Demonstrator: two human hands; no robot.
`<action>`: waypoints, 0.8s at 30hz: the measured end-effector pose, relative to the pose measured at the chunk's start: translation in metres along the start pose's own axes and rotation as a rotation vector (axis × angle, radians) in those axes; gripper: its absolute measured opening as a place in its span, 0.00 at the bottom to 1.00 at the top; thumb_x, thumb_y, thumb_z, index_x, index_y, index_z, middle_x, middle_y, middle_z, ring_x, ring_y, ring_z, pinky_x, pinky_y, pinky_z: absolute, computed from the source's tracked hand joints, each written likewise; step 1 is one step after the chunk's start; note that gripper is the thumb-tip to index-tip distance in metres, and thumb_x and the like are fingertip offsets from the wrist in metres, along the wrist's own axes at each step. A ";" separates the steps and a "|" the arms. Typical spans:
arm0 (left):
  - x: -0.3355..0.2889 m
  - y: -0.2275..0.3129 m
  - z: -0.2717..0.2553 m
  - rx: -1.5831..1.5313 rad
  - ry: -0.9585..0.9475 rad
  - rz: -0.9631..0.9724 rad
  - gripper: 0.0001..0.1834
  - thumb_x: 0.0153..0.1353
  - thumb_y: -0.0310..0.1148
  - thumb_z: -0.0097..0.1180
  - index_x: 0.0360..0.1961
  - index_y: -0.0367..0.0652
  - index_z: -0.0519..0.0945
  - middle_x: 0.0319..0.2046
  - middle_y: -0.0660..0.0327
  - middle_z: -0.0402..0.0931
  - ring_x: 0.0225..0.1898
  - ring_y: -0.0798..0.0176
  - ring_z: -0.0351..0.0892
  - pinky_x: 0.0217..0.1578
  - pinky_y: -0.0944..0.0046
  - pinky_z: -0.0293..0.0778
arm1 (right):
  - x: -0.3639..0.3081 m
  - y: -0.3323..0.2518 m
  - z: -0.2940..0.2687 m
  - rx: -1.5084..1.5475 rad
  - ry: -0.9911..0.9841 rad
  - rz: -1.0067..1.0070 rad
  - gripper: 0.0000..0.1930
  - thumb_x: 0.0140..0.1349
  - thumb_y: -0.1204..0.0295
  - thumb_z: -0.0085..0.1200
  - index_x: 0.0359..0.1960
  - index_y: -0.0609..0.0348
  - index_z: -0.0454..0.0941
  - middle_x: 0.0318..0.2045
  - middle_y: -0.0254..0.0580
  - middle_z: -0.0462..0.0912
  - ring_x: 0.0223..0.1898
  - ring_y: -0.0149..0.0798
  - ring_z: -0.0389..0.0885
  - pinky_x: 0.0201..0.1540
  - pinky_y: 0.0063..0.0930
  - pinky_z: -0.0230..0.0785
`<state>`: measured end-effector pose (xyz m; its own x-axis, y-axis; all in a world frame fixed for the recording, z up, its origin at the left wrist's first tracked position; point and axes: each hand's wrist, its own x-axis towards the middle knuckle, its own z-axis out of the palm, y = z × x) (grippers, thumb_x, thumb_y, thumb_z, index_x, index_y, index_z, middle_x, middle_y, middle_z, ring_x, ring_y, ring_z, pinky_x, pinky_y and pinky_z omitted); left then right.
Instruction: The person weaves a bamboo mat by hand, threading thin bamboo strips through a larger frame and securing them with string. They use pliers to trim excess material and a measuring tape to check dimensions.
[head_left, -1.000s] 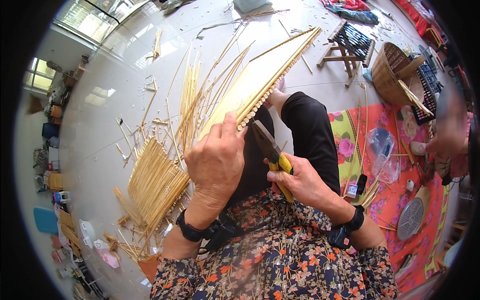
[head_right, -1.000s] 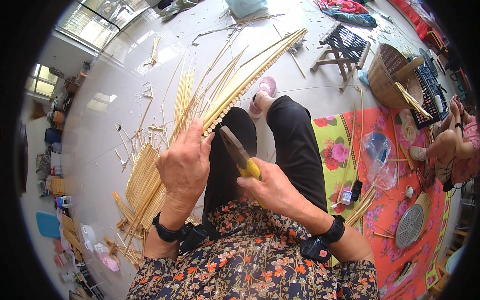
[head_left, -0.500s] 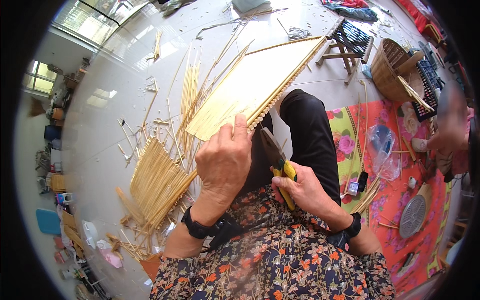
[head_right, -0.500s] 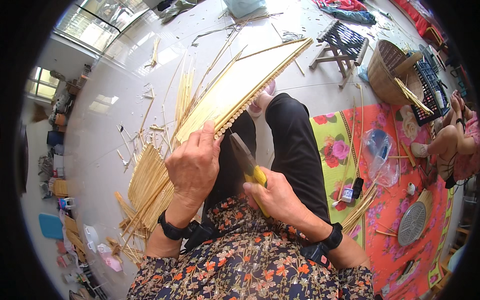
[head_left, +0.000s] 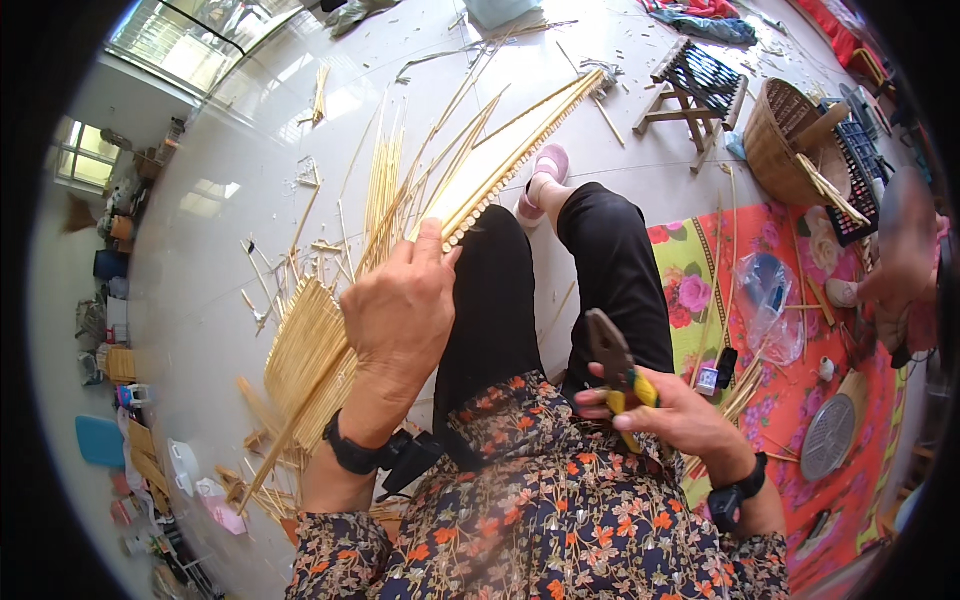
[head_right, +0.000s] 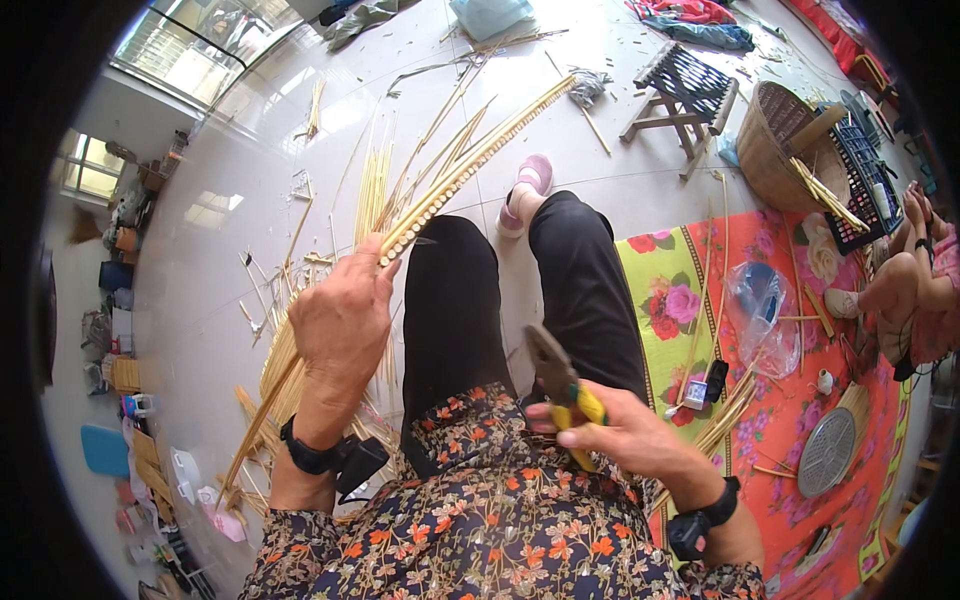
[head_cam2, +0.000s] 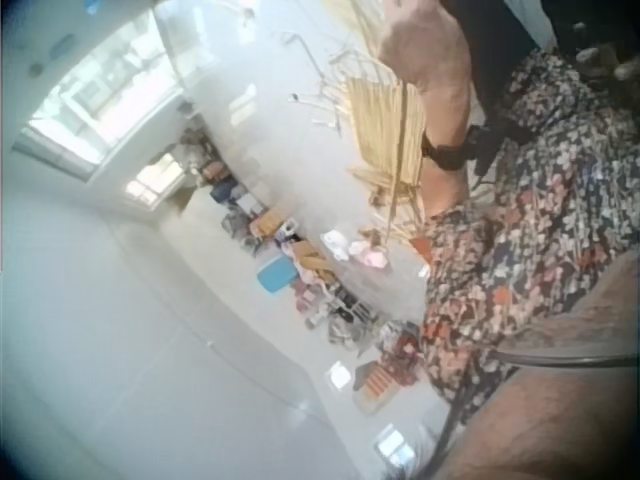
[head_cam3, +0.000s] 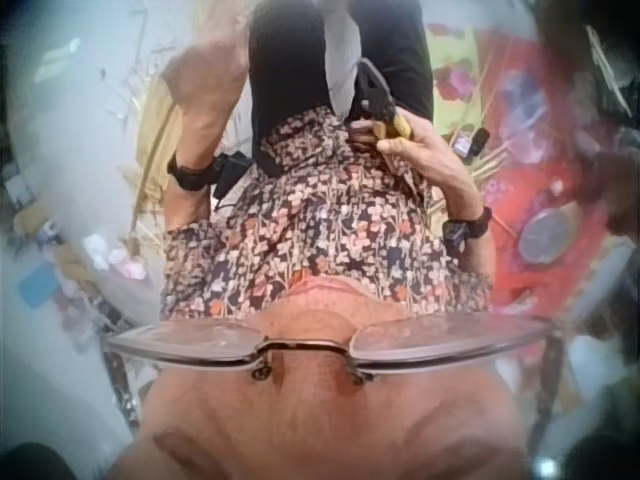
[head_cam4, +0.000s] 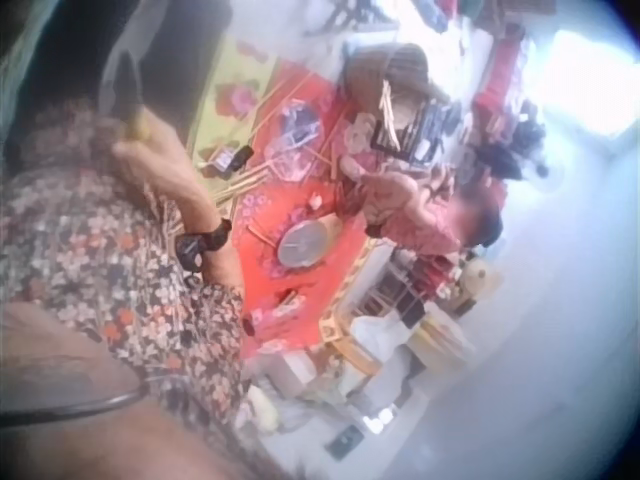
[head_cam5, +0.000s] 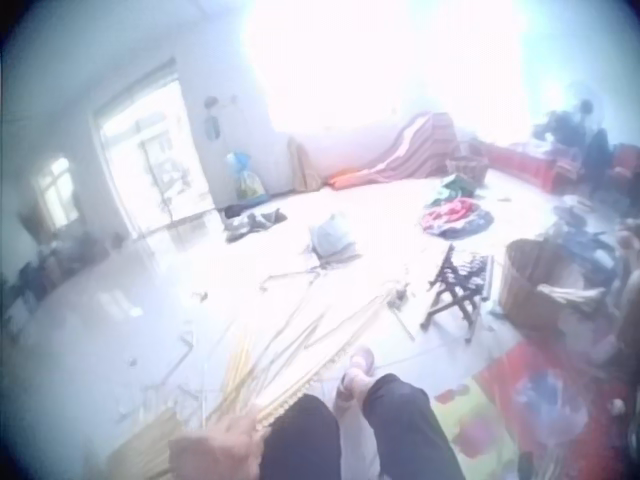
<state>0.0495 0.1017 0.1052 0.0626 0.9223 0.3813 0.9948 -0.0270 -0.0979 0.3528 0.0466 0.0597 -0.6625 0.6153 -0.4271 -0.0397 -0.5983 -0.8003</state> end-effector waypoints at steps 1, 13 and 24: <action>-0.003 -0.001 -0.003 -0.010 0.005 0.002 0.19 0.66 0.42 0.61 0.55 0.47 0.81 0.26 0.61 0.80 0.24 0.55 0.83 0.23 0.55 0.76 | -0.009 -0.002 -0.007 0.075 0.006 0.022 0.30 0.66 0.77 0.58 0.69 0.66 0.64 0.54 0.47 0.82 0.58 0.41 0.82 0.64 0.38 0.70; -0.043 0.001 -0.031 0.019 0.038 0.258 0.22 0.57 0.31 0.68 0.54 0.41 0.84 0.41 0.54 0.85 0.33 0.54 0.86 0.32 0.60 0.80 | 0.079 0.189 -0.267 -0.643 0.816 0.477 0.12 0.57 0.71 0.60 0.39 0.68 0.77 0.31 0.48 0.83 0.35 0.39 0.85 0.35 0.35 0.76; -0.057 -0.005 -0.028 0.022 0.048 0.384 0.16 0.63 0.32 0.63 0.51 0.39 0.85 0.40 0.48 0.85 0.42 0.50 0.88 0.42 0.58 0.85 | 0.079 0.170 -0.265 -0.833 1.135 -0.421 0.17 0.68 0.75 0.55 0.56 0.68 0.78 0.52 0.57 0.84 0.56 0.52 0.82 0.61 0.36 0.70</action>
<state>0.0432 0.0386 0.1102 0.4346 0.8274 0.3557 0.8962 -0.3583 -0.2615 0.4915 0.1293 -0.2220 0.2336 0.9655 0.1149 0.6174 -0.0561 -0.7846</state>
